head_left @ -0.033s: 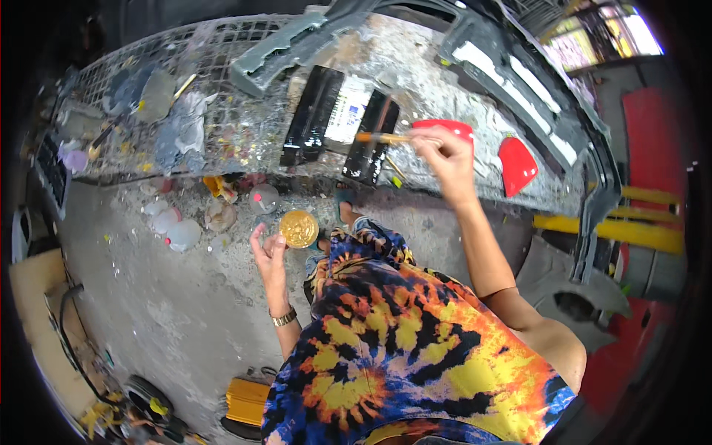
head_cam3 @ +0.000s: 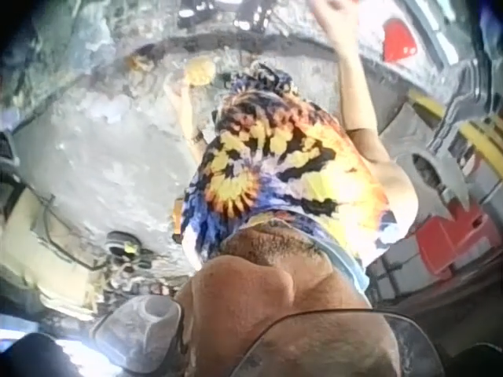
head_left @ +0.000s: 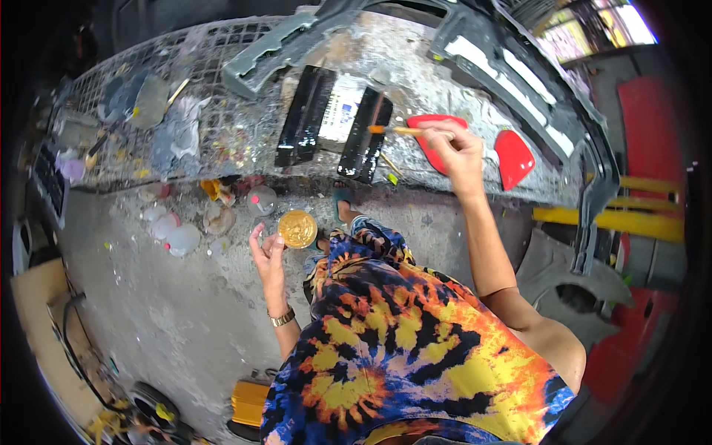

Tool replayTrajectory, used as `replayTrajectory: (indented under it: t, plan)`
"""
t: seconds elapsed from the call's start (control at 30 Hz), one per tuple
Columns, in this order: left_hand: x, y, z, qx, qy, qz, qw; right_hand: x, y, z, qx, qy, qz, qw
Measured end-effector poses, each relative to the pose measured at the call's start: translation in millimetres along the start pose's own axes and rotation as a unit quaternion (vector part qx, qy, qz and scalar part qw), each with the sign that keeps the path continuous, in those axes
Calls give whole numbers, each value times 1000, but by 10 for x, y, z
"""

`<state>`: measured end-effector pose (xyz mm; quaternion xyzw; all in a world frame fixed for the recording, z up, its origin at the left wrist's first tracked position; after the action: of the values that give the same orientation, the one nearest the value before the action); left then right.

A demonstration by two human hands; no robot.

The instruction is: Applying a liquid adhesive or resin to black car trim parts using a small brush.

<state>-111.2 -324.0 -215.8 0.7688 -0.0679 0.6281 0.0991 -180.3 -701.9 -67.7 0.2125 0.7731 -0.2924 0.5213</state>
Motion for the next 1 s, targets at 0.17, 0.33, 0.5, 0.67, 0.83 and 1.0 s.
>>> replayTrajectory:
  t: [0.17, 0.33, 0.5, 0.67, 0.83, 1.0]
  plan:
    - [-133, 348, 209, -125, -43, 16, 991, 411, -989, 23, 146, 13, 28, 989]
    - [-247, 535, 382, -169, -45, 17, 984, 898, -1153, 253, 210, 0, -152, 966]
    - [-437, 440, 423, -138, -64, 15, 988, 1336, -697, 649, 90, -62, -393, 913]
    - [-405, 454, 425, -68, -59, -18, 996, 2290, -134, 863, -15, -39, -567, 823]
    - [-300, 455, 332, -35, -42, -25, 998, 2776, 146, 858, -122, 38, -625, 770]
    - [-268, 382, 271, -18, -48, -40, 998, 2892, 186, 869, -128, 82, -626, 765]
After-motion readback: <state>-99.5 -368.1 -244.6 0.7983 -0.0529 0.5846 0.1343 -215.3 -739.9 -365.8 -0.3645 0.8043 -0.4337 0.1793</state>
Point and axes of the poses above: each hand's wrist, its own z-axis towards the middle knuckle, its own y-axis out of the palm, x = y × z, the point moved 6 cm from there along z, towards the middle knuckle, and after that the axes turned 15 degrees about y, right-handed, at the moved point
